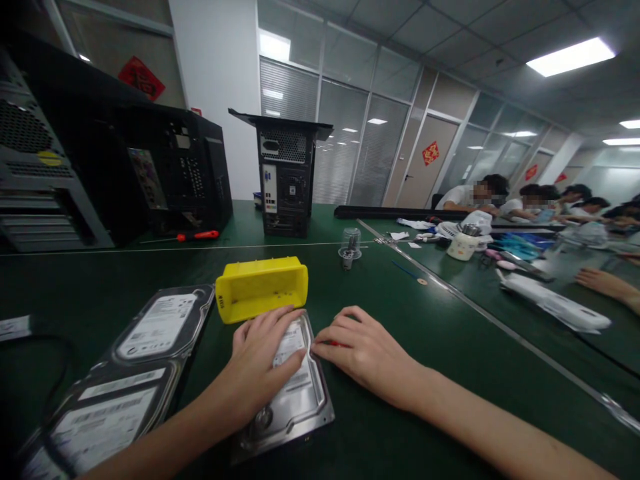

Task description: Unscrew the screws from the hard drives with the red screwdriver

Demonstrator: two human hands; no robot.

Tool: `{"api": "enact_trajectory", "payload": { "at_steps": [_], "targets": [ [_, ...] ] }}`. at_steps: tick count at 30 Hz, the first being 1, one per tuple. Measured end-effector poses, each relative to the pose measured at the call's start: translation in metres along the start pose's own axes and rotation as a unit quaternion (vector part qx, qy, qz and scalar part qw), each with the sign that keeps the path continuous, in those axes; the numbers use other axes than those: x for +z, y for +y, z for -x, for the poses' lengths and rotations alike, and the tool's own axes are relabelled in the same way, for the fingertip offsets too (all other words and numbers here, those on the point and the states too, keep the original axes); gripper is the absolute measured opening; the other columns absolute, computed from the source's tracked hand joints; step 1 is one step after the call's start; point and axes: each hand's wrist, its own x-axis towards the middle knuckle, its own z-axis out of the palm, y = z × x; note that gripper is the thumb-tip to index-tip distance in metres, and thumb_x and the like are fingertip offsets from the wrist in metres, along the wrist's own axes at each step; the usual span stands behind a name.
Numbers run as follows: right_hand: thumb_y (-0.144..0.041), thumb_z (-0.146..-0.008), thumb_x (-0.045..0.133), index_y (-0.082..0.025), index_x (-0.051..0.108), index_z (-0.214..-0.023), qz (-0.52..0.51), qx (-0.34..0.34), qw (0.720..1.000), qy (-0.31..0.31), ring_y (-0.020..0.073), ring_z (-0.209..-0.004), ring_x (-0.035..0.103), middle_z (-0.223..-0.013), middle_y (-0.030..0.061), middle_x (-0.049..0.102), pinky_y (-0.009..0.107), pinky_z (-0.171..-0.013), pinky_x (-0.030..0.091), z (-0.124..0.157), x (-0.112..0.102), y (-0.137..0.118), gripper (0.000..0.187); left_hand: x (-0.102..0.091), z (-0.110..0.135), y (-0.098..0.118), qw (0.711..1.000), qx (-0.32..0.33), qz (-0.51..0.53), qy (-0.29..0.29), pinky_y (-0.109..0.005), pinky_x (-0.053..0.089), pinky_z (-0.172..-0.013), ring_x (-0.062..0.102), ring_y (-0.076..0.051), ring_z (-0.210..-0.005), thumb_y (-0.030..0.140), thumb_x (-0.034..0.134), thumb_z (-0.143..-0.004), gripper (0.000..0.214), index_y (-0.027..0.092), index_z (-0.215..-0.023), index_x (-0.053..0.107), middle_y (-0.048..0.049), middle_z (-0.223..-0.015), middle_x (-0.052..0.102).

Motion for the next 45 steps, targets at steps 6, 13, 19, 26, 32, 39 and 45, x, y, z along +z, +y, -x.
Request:
{"api": "enact_trajectory", "payload": {
  "at_steps": [6, 13, 19, 26, 32, 39, 45],
  "targets": [
    [-0.02, -0.088, 0.041, -0.023, 0.052, -0.11, 0.036, -0.013, 0.999, 0.02, 0.0091, -0.091, 0.049, -0.104, -0.0045, 0.06, 0.032, -0.089, 0.032, 0.001, 0.005, -0.003, 0.025, -0.002, 0.0, 0.001, 1.0, -0.003, -0.023, -0.003, -0.046, 0.017, -0.099, 0.032, -0.024, -0.121, 0.024, 0.041, -0.079, 0.046, 0.021, -0.125, 0.044, -0.0066, -0.13, 0.043],
    [-0.019, -0.088, 0.041, -0.022, 0.053, -0.109, 0.05, -0.008, 0.999, 0.02, 0.0089, -0.09, 0.049, -0.102, -0.004, 0.06, 0.032, -0.089, 0.032, 0.0, 0.005, -0.004, 0.024, -0.001, 0.0, 0.0, 1.0, -0.005, -0.018, 0.017, -0.043, 0.02, -0.096, 0.035, -0.022, -0.118, 0.022, 0.039, -0.077, 0.044, 0.024, -0.121, 0.044, -0.0034, -0.126, 0.046],
    [-0.02, -0.089, 0.039, -0.023, 0.055, -0.106, 0.032, 0.005, 0.999, 0.009, 0.0097, -0.09, 0.05, -0.102, -0.0032, 0.06, 0.031, -0.086, 0.034, -0.002, 0.003, -0.008, 0.024, -0.001, 0.001, 0.001, 1.0, -0.003, -0.018, 0.021, -0.044, 0.021, -0.094, 0.037, -0.024, -0.116, 0.023, 0.041, -0.078, 0.043, 0.024, -0.12, 0.046, -0.0042, -0.125, 0.047],
    [-0.025, -0.09, 0.034, -0.028, 0.056, -0.108, -0.033, 0.071, 0.996, -0.04, 0.0094, -0.09, 0.05, -0.103, -0.0008, 0.058, 0.026, -0.076, 0.039, -0.003, -0.007, -0.015, 0.028, 0.001, 0.002, 0.002, 1.0, 0.015, -0.02, 0.018, -0.044, 0.021, -0.095, 0.037, -0.024, -0.116, 0.022, 0.042, -0.078, 0.043, 0.023, -0.121, 0.045, -0.0053, -0.125, 0.047],
    [-0.027, -0.09, 0.033, -0.031, 0.053, -0.112, -0.092, 0.121, 0.984, -0.09, 0.0102, -0.099, 0.048, -0.113, -0.0003, 0.051, 0.026, -0.084, 0.042, -0.002, -0.013, -0.016, 0.03, -0.001, 0.008, 0.006, 0.998, 0.053, -0.02, -0.012, -0.046, 0.016, -0.098, 0.036, -0.023, -0.118, 0.025, 0.048, -0.077, 0.042, 0.025, -0.119, 0.048, -0.004, -0.125, 0.048],
    [-0.027, -0.091, 0.031, -0.027, 0.054, -0.111, -0.145, 0.144, 0.974, -0.1, 0.0085, -0.105, 0.046, -0.117, 0.0009, 0.048, 0.024, -0.09, 0.043, 0.002, -0.012, -0.016, 0.031, -0.004, 0.009, 0.008, 0.995, 0.086, -0.014, -0.046, -0.05, 0.01, -0.101, 0.036, -0.023, -0.12, 0.028, 0.051, -0.077, 0.036, 0.025, -0.114, 0.052, -0.0053, -0.122, 0.05],
    [-0.026, -0.09, 0.032, -0.024, 0.054, -0.112, -0.158, 0.141, 0.974, -0.083, 0.0096, -0.107, 0.046, -0.118, 0.0032, 0.048, 0.025, -0.091, 0.043, 0.002, -0.01, -0.016, 0.031, -0.005, 0.008, 0.008, 0.995, 0.091, -0.012, -0.05, -0.051, 0.01, -0.101, 0.036, -0.023, -0.12, 0.029, 0.051, -0.077, 0.037, 0.025, -0.113, 0.053, -0.0064, -0.123, 0.049]
  ]
}}
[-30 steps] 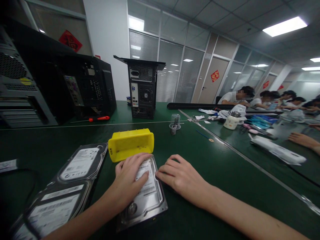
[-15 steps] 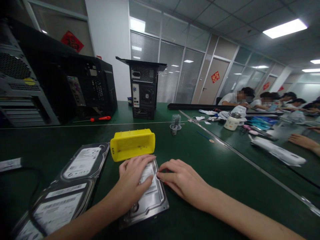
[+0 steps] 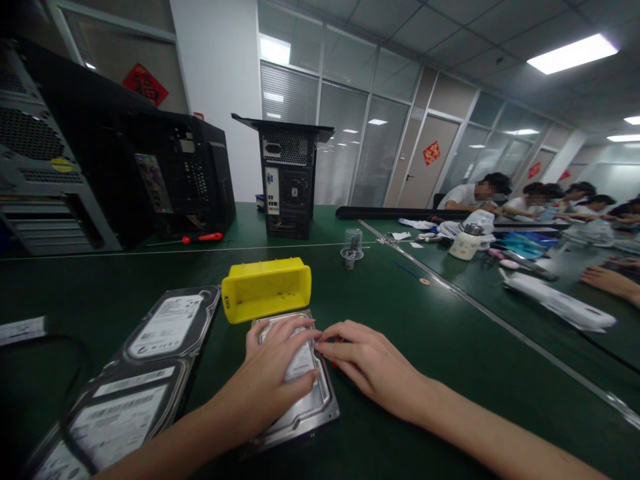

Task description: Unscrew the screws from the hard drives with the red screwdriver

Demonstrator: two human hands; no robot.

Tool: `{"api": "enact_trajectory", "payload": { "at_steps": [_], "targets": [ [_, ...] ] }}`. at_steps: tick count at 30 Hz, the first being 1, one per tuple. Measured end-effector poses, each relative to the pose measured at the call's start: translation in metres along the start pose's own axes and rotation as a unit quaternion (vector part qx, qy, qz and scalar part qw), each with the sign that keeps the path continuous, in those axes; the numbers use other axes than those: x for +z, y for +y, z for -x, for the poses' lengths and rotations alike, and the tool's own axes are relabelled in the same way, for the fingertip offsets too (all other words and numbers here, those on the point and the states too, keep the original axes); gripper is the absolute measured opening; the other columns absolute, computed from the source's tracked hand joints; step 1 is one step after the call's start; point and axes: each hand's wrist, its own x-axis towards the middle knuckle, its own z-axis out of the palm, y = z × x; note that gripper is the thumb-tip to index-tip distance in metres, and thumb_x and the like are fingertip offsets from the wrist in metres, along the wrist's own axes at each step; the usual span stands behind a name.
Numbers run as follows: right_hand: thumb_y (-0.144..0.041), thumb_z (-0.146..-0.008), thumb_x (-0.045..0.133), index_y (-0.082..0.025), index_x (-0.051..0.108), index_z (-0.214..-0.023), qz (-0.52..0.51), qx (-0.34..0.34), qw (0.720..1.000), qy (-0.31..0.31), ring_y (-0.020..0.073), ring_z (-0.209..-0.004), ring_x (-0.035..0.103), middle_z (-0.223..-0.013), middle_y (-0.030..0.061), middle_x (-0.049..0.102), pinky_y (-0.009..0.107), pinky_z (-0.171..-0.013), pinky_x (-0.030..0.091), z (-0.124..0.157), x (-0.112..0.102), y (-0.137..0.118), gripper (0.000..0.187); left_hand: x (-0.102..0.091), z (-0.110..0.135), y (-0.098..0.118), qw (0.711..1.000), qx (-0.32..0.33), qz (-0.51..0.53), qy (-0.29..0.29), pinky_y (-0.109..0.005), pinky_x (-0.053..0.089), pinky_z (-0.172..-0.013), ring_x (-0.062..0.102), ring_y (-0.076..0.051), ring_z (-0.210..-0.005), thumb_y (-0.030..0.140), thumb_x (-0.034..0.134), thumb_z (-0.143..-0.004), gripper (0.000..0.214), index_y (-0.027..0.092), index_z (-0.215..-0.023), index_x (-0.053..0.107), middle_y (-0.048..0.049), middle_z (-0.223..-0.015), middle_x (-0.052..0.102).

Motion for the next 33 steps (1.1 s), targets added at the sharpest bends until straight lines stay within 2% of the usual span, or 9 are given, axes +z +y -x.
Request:
{"api": "enact_trajectory", "payload": {
  "at_steps": [15, 33],
  "targets": [
    [-0.025, -0.089, 0.036, -0.024, 0.057, -0.106, 0.044, -0.016, 0.999, 0.024, 0.0111, -0.096, 0.047, -0.109, 0.0033, 0.052, 0.028, -0.083, 0.042, 0.0046, 0.0041, 0.0034, 0.027, 0.002, 0.0011, -0.0021, 1.0, 0.0, 0.001, 0.007, -0.051, 0.01, -0.102, 0.036, -0.024, -0.12, 0.03, 0.053, -0.077, 0.034, 0.025, -0.11, 0.057, -0.0067, -0.124, 0.049],
    [-0.025, -0.089, 0.036, -0.023, 0.059, -0.1, 0.042, -0.013, 0.998, 0.034, 0.0093, -0.09, 0.049, -0.101, 0.0031, 0.054, 0.024, -0.078, 0.042, 0.0044, 0.0032, 0.0012, 0.026, 0.0018, -0.0001, -0.0029, 1.0, -0.001, 0.004, 0.008, -0.051, 0.012, -0.101, 0.037, -0.025, -0.12, 0.028, 0.055, -0.076, 0.033, 0.029, -0.109, 0.059, -0.0057, -0.123, 0.049]
  ]
}}
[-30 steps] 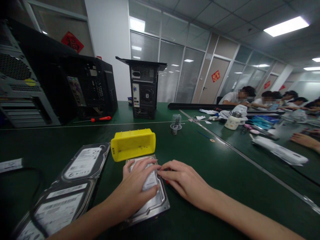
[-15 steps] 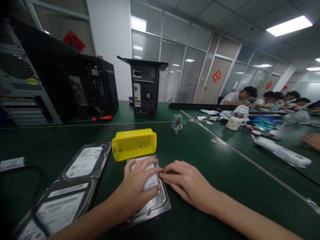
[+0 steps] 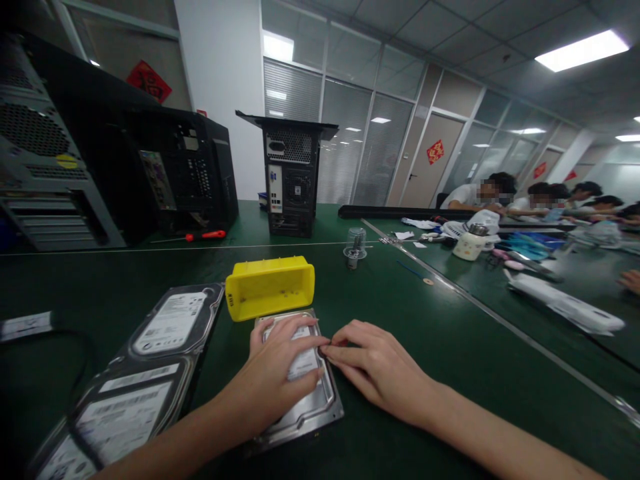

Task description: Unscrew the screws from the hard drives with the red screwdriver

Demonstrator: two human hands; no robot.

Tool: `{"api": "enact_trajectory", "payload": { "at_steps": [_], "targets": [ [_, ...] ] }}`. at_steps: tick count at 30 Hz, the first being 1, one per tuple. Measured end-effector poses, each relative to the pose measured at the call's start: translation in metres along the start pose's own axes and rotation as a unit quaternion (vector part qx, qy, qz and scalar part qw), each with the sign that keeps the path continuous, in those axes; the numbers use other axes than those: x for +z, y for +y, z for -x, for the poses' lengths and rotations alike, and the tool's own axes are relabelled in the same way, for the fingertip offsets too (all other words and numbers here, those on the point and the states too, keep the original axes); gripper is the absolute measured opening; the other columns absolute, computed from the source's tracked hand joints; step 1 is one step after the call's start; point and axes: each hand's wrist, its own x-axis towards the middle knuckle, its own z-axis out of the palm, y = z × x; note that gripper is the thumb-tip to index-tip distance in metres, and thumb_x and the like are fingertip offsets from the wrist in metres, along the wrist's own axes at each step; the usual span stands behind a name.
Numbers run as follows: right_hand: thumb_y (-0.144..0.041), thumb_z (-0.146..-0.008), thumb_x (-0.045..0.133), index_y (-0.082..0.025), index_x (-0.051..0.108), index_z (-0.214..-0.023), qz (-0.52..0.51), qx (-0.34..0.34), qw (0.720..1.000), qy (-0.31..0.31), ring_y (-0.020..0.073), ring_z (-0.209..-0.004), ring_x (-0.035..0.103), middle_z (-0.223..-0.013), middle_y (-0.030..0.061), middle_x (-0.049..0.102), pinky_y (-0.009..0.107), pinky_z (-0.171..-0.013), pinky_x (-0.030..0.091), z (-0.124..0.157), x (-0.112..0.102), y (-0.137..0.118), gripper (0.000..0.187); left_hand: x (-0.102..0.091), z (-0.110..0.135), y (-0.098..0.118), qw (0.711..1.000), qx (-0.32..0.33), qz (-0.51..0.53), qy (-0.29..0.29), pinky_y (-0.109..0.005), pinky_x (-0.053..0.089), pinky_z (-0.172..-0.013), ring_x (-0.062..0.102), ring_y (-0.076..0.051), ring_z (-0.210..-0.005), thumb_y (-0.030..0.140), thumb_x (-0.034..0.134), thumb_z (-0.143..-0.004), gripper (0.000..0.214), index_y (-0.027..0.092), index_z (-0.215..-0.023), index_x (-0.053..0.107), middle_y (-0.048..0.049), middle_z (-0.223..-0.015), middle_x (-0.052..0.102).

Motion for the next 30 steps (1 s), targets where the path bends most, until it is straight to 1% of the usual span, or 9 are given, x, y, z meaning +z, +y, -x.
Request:
{"api": "enact_trajectory", "payload": {
  "at_steps": [7, 11, 15, 17, 19, 22, 24, 27, 30],
  "targets": [
    [-0.027, -0.089, 0.036, -0.027, 0.056, -0.11, -0.004, 0.02, 1.0, -0.008, 0.0107, -0.093, 0.049, -0.102, 0.0031, 0.054, 0.027, -0.081, 0.043, -0.001, 0.0, 0.0, 0.03, -0.001, 0.0, 0.001, 1.0, -0.003, 0.008, -0.002, -0.051, 0.013, -0.1, 0.036, -0.025, -0.12, 0.028, 0.056, -0.076, 0.032, 0.028, -0.108, 0.06, -0.0058, -0.123, 0.049],
    [-0.031, -0.089, 0.035, -0.025, 0.055, -0.114, -0.008, 0.068, 0.997, -0.02, 0.0115, -0.098, 0.052, -0.108, 0.005, 0.054, 0.028, -0.085, 0.046, 0.001, -0.021, 0.008, 0.032, -0.002, 0.0, 0.0, 1.0, -0.007, 0.015, -0.007, -0.053, 0.013, -0.1, 0.036, -0.025, -0.12, 0.029, 0.056, -0.076, 0.032, 0.03, -0.107, 0.06, -0.0055, -0.124, 0.048],
    [-0.042, -0.085, 0.042, -0.029, 0.057, -0.11, -0.035, 0.115, 0.989, -0.083, 0.0088, -0.089, 0.059, -0.104, 0.0002, 0.059, 0.02, -0.077, 0.052, 0.017, -0.043, 0.016, 0.032, -0.001, 0.0, 0.0, 1.0, -0.012, 0.018, -0.002, -0.051, 0.013, -0.1, 0.035, -0.024, -0.121, 0.029, 0.058, -0.076, 0.031, 0.03, -0.107, 0.06, -0.0041, -0.124, 0.048],
    [-0.047, -0.081, 0.048, -0.032, 0.053, -0.113, -0.053, 0.133, 0.983, -0.114, 0.0086, -0.081, 0.062, -0.1, -0.002, 0.061, 0.018, -0.068, 0.054, 0.026, -0.042, 0.015, 0.036, -0.001, -0.001, 0.0, 1.0, -0.015, 0.02, -0.001, -0.051, 0.015, -0.1, 0.036, -0.024, -0.12, 0.029, 0.058, -0.076, 0.031, 0.03, -0.107, 0.061, -0.0038, -0.123, 0.049],
    [-0.048, -0.076, 0.054, -0.031, 0.05, -0.117, -0.068, 0.154, 0.978, -0.122, 0.0125, -0.083, 0.062, -0.102, -0.0013, 0.061, 0.024, -0.07, 0.055, 0.032, -0.032, 0.009, 0.045, -0.002, -0.001, 0.001, 1.0, -0.015, 0.021, 0.001, -0.05, 0.015, -0.1, 0.036, -0.024, -0.12, 0.028, 0.058, -0.076, 0.03, 0.029, -0.106, 0.061, -0.0041, -0.122, 0.05],
    [-0.045, -0.076, 0.055, -0.028, 0.049, -0.119, -0.107, 0.179, 0.972, -0.105, 0.0188, -0.094, 0.06, -0.112, 0.0026, 0.057, 0.035, -0.083, 0.052, 0.034, -0.016, 0.005, 0.047, -0.002, -0.001, 0.002, 1.0, -0.011, 0.021, 0.004, -0.049, 0.013, -0.101, 0.037, -0.024, -0.12, 0.026, 0.058, -0.076, 0.031, 0.028, -0.106, 0.061, -0.0046, -0.122, 0.05],
    [-0.042, -0.078, 0.054, -0.026, 0.053, -0.115, -0.154, 0.19, 0.966, -0.086, 0.018, -0.092, 0.06, -0.109, 0.0045, 0.059, 0.032, -0.083, 0.052, 0.03, -0.017, 0.009, 0.041, -0.003, 0.0, 0.003, 1.0, -0.009, 0.023, 0.001, -0.05, 0.013, -0.101, 0.037, -0.023, -0.12, 0.027, 0.057, -0.077, 0.031, 0.028, -0.107, 0.061, -0.0048, -0.122, 0.05],
    [-0.039, -0.077, 0.056, -0.022, 0.054, -0.11, -0.246, 0.207, 0.947, -0.02, 0.0128, -0.083, 0.06, -0.098, 0.0058, 0.06, 0.021, -0.07, 0.052, 0.014, -0.04, 0.025, 0.038, -0.004, 0.001, 0.002, 1.0, -0.006, 0.026, -0.004, -0.05, 0.013, -0.101, 0.036, -0.023, -0.121, 0.028, 0.056, -0.078, 0.03, 0.029, -0.108, 0.06, -0.0045, -0.122, 0.049],
    [-0.039, -0.082, 0.048, -0.016, 0.049, -0.1, -0.365, 0.211, 0.902, 0.092, 0.0063, -0.061, 0.053, -0.074, 0.0024, 0.053, 0.014, -0.05, 0.046, -0.014, -0.067, 0.038, 0.029, -0.003, 0.001, 0.0, 1.0, -0.005, 0.03, -0.005, -0.051, 0.012, -0.101, 0.035, -0.023, -0.121, 0.028, 0.055, -0.078, 0.03, 0.029, -0.108, 0.059, -0.0041, -0.123, 0.048]
  ]
}}
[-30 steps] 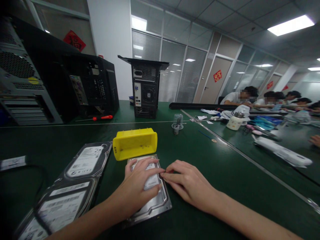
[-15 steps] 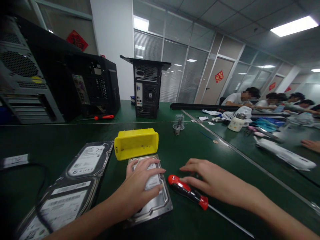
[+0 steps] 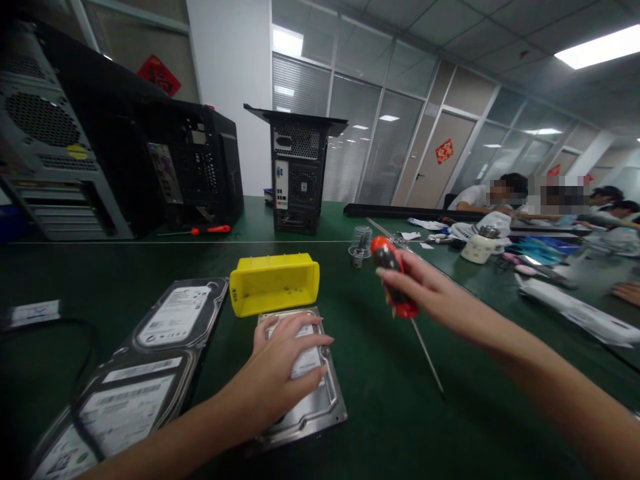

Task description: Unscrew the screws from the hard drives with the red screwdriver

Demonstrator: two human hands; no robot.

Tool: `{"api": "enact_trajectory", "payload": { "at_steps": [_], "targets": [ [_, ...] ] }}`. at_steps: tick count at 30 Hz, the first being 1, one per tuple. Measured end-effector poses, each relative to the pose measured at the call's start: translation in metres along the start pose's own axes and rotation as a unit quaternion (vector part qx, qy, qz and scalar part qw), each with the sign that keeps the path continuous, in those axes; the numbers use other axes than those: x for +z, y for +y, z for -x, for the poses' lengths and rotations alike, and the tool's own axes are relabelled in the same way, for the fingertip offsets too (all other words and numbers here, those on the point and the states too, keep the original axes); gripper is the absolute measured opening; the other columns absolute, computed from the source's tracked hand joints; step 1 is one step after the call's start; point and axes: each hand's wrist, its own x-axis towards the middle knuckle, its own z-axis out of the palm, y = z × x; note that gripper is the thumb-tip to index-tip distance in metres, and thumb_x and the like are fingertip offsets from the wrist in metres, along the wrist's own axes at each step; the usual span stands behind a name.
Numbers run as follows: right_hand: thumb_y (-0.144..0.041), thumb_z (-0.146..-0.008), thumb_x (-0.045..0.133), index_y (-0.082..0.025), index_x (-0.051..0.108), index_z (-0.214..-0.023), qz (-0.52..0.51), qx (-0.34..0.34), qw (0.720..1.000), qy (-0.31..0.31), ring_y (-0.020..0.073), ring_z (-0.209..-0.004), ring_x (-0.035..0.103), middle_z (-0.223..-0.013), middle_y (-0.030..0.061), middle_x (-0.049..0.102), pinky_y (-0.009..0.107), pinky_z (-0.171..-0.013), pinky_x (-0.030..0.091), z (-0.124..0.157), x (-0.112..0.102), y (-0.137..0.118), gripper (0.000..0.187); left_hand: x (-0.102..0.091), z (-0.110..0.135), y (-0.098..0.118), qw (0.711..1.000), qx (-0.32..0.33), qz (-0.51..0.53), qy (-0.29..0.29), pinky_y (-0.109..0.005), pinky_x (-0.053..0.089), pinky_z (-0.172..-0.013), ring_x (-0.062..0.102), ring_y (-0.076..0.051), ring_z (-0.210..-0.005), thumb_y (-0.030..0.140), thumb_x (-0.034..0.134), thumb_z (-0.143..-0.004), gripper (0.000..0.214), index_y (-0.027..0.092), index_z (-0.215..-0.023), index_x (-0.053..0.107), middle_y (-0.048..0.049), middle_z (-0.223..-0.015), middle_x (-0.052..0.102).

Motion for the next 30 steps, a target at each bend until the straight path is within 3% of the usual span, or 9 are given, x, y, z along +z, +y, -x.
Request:
{"api": "enact_trajectory", "payload": {
  "at_steps": [3, 6, 9, 12, 30],
  "targets": [
    [-0.04, -0.087, 0.036, -0.022, 0.039, -0.1, -0.168, -0.074, 0.976, 0.116, 0.001, -0.06, 0.045, -0.079, -0.0013, 0.043, 0.01, -0.051, 0.041, -0.026, 0.007, -0.016, 0.023, 0.002, 0.0, -0.002, 1.0, 0.004, 0.001, 0.006, -0.051, 0.012, -0.101, 0.036, -0.023, -0.12, 0.026, 0.056, -0.077, 0.03, 0.028, -0.107, 0.06, -0.0047, -0.122, 0.049],
    [-0.044, -0.086, 0.036, -0.023, 0.038, -0.098, -0.289, -0.117, 0.937, 0.156, -0.0015, -0.052, 0.035, -0.073, -0.0036, 0.035, 0.007, -0.045, 0.033, -0.039, 0.034, -0.027, 0.024, 0.004, 0.0, -0.002, 1.0, 0.008, 0.0, 0.011, -0.05, 0.013, -0.1, 0.037, -0.024, -0.119, 0.025, 0.057, -0.076, 0.03, 0.029, -0.106, 0.06, -0.0047, -0.122, 0.049],
    [-0.056, -0.083, 0.034, -0.022, 0.039, -0.095, -0.364, -0.125, 0.911, 0.148, -0.0002, -0.041, 0.022, -0.061, -0.0055, 0.025, 0.01, -0.034, 0.022, -0.041, 0.059, -0.036, 0.036, 0.004, -0.001, -0.002, 1.0, 0.009, -0.003, 0.012, -0.051, 0.012, -0.1, 0.038, -0.024, -0.119, 0.025, 0.058, -0.075, 0.029, 0.03, -0.104, 0.061, -0.0047, -0.121, 0.05],
    [-0.061, -0.081, 0.033, -0.021, 0.04, -0.089, -0.406, -0.124, 0.897, 0.123, 0.001, -0.036, 0.017, -0.055, -0.0064, 0.022, 0.012, -0.03, 0.016, -0.04, 0.07, -0.043, 0.041, 0.004, -0.002, -0.002, 1.0, 0.007, -0.006, 0.015, -0.051, 0.013, -0.099, 0.038, -0.024, -0.118, 0.025, 0.058, -0.076, 0.027, 0.03, -0.102, 0.061, -0.0046, -0.12, 0.05],
    [-0.062, -0.08, 0.034, -0.022, 0.043, -0.085, -0.453, -0.139, 0.877, 0.085, 0.0023, -0.033, 0.017, -0.05, -0.0065, 0.024, 0.014, -0.028, 0.013, -0.054, 0.071, -0.042, 0.041, 0.008, -0.002, -0.005, 1.0, 0.011, -0.001, 0.028, -0.05, 0.013, -0.098, 0.038, -0.024, -0.118, 0.024, 0.057, -0.075, 0.026, 0.029, -0.1, 0.061, -0.0042, -0.12, 0.05]
  ]
}}
